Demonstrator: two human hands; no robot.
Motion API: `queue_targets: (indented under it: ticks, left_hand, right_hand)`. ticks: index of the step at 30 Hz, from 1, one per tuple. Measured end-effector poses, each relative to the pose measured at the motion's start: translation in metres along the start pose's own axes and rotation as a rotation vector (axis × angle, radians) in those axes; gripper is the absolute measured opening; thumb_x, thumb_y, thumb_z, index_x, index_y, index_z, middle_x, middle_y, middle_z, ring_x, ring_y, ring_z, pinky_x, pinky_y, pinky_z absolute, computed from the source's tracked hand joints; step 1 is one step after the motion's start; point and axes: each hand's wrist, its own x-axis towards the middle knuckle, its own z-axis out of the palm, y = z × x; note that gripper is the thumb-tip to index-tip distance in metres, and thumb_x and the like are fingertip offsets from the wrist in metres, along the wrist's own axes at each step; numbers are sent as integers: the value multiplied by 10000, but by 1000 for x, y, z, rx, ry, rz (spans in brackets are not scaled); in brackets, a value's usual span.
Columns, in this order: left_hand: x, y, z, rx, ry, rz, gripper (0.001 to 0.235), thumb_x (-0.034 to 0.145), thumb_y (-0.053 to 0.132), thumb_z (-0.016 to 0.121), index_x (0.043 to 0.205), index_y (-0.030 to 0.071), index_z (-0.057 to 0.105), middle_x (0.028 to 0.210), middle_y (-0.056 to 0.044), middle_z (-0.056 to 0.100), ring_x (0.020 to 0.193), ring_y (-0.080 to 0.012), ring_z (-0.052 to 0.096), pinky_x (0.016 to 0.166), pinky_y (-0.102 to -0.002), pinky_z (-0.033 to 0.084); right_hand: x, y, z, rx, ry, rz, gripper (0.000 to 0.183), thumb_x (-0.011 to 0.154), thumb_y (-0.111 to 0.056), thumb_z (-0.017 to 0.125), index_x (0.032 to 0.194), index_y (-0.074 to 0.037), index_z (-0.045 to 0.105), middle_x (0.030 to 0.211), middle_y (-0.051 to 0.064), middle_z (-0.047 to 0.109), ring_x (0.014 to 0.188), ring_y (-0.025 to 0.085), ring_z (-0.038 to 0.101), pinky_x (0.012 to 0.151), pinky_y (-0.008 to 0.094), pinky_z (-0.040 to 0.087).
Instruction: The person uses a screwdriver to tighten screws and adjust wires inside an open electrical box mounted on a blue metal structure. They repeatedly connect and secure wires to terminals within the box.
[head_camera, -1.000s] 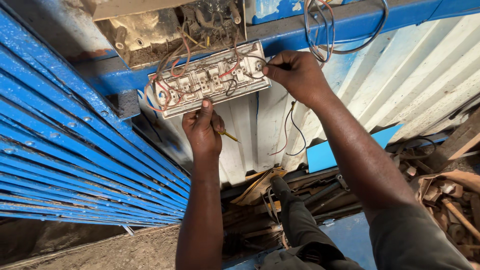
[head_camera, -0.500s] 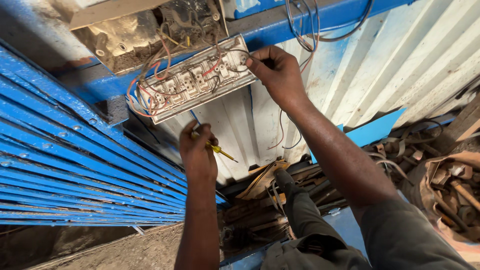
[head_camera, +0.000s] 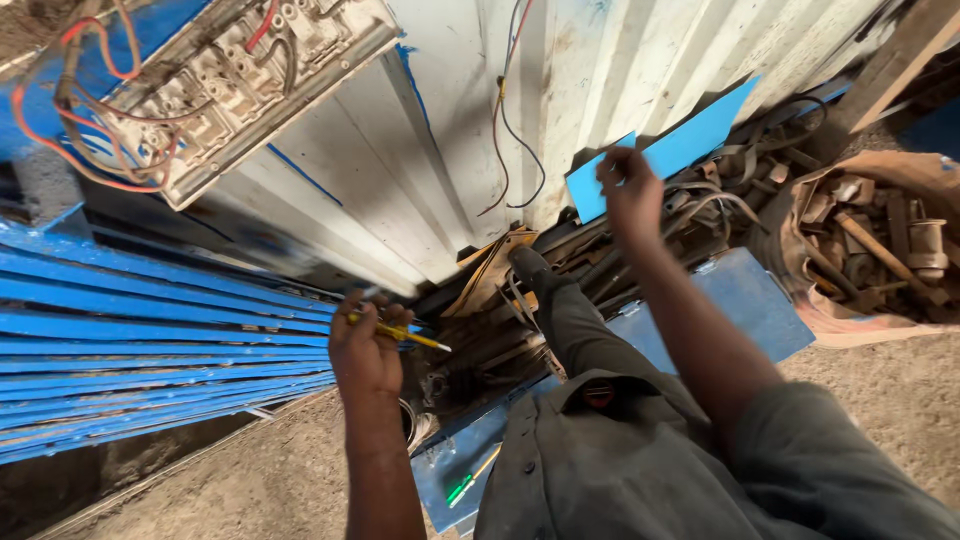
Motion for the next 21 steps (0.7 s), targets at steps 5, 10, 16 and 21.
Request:
queue_targets:
  ticks: [5,10,16,21]
  left_hand:
    - [-11,-26,5,34,52,-67,269,980,-13,549,1240,57,566,1002,-148,664,853,-324,710,798,-544,633]
    - [-26,-22,4,65,40,-13,311,967,-23,542,1267,59,559,1023,-146,658,846,-306,708,798,-537,628]
    - [-55,-16,-25,164,171,12,288,960,18,576,1244,69,568,996,-133,675,714,-241,666,639,-423,591]
    - [-82,-24,-14,485,70,-93,409,928,81,721,1329,15,676,887,-152,658,605,-169,562,483,-301,431]
  right_hand:
    - [-36,-13,18,-570,-238,-460,543,878,-80,738,1409,-139,641,1400,191,536,1199,295,553,900,395,542]
    - [-7,-31,27,-827,-379,-790,240,852,-253,810,1072,-164,785,1400,104,578,1286,332,514,1025,519,450]
    - [-37,-39,27,-430,-336,-703,139,888,-193,805,1015,-137,803,1315,96,682,1198,291,617,986,432,521]
    - [-101,-71,9,-8,-404,-401,161,932,-121,752,1081,-66,781,1279,64,724,1136,249,703,943,346,589]
